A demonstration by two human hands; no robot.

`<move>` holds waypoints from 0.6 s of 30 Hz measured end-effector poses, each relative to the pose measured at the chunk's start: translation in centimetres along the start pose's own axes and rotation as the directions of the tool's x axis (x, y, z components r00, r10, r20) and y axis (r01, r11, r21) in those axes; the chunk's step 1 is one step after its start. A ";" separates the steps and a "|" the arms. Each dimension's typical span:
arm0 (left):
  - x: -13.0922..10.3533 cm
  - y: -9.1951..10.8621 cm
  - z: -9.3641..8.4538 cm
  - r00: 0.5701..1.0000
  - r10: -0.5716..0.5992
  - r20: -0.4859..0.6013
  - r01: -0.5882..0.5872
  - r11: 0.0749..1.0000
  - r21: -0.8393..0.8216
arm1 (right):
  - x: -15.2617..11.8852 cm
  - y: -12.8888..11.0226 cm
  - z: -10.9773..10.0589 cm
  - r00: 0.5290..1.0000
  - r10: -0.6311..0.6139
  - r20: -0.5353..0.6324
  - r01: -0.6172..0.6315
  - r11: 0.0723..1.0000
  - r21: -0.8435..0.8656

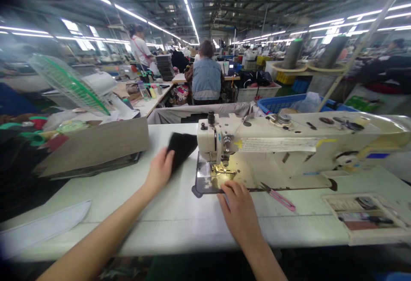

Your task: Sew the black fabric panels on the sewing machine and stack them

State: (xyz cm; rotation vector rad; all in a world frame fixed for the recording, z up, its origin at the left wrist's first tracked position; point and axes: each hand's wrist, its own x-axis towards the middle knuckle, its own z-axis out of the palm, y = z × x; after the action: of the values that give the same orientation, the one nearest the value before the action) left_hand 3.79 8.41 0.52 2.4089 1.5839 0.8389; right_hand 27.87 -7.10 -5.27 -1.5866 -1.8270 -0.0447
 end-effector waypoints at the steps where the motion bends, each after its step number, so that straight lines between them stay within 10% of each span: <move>1: 0.1 -0.5 -0.1 0.990 -0.070 -0.121 0.066 0.997 -0.040 | 0.0 0.0 0.0 1.000 0.000 -0.003 0.000 1.000 -0.001; 4: -0.5 -1.7 -0.2 0.928 -0.112 -0.356 0.079 0.991 -0.106 | 0.0 0.1 -0.1 1.000 0.005 -0.014 -0.005 1.000 -0.006; 7: -2.6 -1.6 -0.4 0.970 0.230 -0.073 -0.230 0.973 0.019 | 0.2 -0.3 -0.2 1.000 0.016 -0.017 -0.016 1.000 -0.013; 10: -4.7 0.2 -1.3 0.876 0.396 0.275 -0.424 0.904 0.050 | 0.7 -1.3 0.0 1.000 0.000 -0.020 0.000 1.000 0.008; 18: -5.1 3.9 -2.1 0.808 0.409 0.424 -0.486 0.870 0.088 | 1.3 -2.6 0.3 0.986 -0.112 0.120 0.107 0.993 0.051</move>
State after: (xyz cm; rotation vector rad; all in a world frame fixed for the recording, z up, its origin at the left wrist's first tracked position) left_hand 4.34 1.83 1.92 2.9141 0.9930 0.2135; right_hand 25.48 -6.49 -3.73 -1.4857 -1.9955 0.0447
